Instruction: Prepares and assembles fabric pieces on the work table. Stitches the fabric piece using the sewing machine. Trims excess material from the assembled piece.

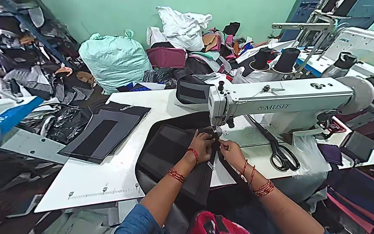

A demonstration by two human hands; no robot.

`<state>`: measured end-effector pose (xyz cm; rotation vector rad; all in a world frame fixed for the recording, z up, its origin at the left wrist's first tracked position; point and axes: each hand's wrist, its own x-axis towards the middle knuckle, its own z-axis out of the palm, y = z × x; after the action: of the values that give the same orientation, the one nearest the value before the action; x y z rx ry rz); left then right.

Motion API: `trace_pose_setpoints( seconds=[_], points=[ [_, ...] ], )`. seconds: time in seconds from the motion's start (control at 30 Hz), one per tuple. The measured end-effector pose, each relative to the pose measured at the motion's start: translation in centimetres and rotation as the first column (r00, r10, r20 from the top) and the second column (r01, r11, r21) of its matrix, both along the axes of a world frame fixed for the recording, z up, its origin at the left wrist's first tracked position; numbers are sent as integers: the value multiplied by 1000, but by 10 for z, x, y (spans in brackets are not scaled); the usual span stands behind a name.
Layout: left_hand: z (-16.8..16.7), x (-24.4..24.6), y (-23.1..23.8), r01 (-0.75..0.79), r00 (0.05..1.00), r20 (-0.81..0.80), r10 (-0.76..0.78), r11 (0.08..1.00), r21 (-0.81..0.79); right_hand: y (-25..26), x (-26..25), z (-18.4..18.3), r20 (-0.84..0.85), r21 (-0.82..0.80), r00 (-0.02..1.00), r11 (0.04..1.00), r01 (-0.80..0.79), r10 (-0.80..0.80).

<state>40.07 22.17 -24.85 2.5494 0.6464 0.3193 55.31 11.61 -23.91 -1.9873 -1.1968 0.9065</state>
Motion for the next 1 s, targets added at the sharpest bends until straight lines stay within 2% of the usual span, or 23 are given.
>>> trace_pose_setpoints(
  seconds=[0.17, 0.37, 0.53, 0.67, 0.77, 0.87, 1.0],
  points=[
    [-1, 1, 0, -3, 1000, -22, 4, 1000, 26, 1, -5, 4, 8, 3, 1000, 1000, -17, 17],
    [-1, 4, -3, -2, 998, -64, 6, 998, 70, 3, -12, 17, 159, -129, 975, 982, -138, 158],
    [6, 7, -6, -10, 988, -155, 20, 998, 64, 6, -17, 24, 215, -254, 944, 947, -195, 252],
    [10, 11, -6, 33, 964, -265, -17, 998, 55, 7, -17, 25, 211, -287, 938, 935, -209, 274],
    [6, 10, -5, 53, 975, -220, -37, 996, 65, 7, -18, 23, 224, -277, 933, 937, -215, 280],
    [-4, 6, -4, 51, 997, -64, -43, 991, 124, 8, -17, 23, 215, -287, 933, 932, -221, 287],
    [-5, 5, -5, 41, 999, -34, -37, 991, 129, 9, -15, 22, 185, -264, 941, 937, -231, 284]
  ],
)
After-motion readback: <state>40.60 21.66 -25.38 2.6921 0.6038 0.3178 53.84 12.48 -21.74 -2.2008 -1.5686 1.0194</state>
